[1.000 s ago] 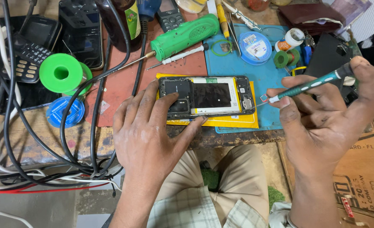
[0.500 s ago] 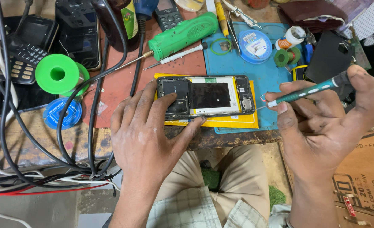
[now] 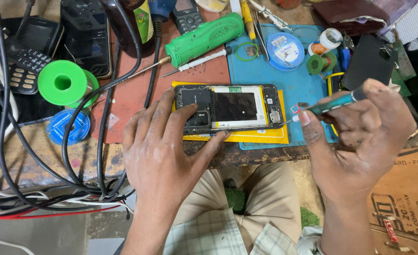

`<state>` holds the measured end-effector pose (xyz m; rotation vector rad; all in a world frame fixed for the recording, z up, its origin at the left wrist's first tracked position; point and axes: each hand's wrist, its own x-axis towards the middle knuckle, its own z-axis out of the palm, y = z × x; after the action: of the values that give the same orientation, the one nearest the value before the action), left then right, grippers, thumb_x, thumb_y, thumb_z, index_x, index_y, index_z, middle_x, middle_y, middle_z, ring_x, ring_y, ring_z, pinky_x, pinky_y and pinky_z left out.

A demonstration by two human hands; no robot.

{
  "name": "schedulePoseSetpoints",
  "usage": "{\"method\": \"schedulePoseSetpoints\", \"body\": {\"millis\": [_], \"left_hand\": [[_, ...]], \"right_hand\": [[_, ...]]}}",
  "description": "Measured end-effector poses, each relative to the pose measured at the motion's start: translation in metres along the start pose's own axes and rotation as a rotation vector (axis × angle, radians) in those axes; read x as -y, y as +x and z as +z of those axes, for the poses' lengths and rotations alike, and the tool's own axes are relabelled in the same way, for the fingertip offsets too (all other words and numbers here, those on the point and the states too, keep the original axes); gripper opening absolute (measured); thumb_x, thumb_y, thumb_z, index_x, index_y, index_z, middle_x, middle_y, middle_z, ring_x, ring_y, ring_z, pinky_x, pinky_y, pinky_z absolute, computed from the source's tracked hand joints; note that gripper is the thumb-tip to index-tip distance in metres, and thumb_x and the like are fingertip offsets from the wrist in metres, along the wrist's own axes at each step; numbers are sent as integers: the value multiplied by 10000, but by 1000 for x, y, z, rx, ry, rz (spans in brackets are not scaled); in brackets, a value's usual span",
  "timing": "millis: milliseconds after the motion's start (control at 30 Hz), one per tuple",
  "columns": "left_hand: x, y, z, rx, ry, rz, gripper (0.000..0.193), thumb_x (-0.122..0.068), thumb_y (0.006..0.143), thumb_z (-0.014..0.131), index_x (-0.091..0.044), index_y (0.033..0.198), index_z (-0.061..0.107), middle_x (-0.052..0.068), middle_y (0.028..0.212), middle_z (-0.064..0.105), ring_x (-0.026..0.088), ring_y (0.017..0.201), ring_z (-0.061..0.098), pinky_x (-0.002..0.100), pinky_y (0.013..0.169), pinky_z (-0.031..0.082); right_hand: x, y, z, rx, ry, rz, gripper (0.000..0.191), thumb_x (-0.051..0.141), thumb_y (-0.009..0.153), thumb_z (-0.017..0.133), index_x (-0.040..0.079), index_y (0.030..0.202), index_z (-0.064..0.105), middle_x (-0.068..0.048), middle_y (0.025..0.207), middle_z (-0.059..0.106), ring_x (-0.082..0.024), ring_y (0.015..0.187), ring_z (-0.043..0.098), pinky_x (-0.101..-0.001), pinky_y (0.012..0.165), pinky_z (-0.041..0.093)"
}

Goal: The person uses a screwdriver to remove screws from the back of a disassembled smartphone, then lifts the back cover and inspects the internal components. The person repeatedly opens and closes the back cover while checking the device.

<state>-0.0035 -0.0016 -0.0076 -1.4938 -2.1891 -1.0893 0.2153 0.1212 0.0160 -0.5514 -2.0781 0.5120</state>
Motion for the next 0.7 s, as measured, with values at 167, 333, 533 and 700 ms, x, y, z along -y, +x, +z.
{"method": "schedulePoseSetpoints", "body": {"millis": [167, 333, 533, 700], "left_hand": [[0, 0, 0, -2, 2, 2, 575, -537, 825, 841, -87, 1166, 731, 190, 1334, 663, 338, 1234, 618, 486, 1051, 424], [0, -1, 2, -11, 8, -21, 581, -542, 831, 842, -80, 1165, 730, 207, 1352, 658, 340, 1235, 625, 486, 1056, 427], [0, -1, 2, -15, 17, -12, 582, -533, 833, 844, -76, 1174, 729, 203, 1349, 663, 345, 1234, 631, 492, 1058, 428], [0, 0, 3, -17, 2, -11, 578, -528, 836, 847, -77, 1177, 726, 202, 1339, 665, 347, 1232, 632, 489, 1053, 428]], "right_hand": [[1, 1, 2, -23, -10, -40, 682, -155, 1095, 646, 151, 1537, 227, -167, 1472, 357, -284, 1132, 657, -351, 1000, 603], [0, 3, 6, -47, 94, 62, 625, -105, 1125, 624, 136, 1548, 231, -167, 1293, 588, -268, 1095, 691, -316, 912, 563], [-5, 4, 4, -18, 152, 64, 649, -104, 1119, 650, 144, 1554, 238, -133, 1338, 556, -227, 1112, 676, -330, 979, 581], [-14, 3, 5, -33, -37, -69, 732, -112, 1056, 731, 153, 1539, 249, -74, 1490, 369, -192, 1062, 586, -345, 921, 592]]}}
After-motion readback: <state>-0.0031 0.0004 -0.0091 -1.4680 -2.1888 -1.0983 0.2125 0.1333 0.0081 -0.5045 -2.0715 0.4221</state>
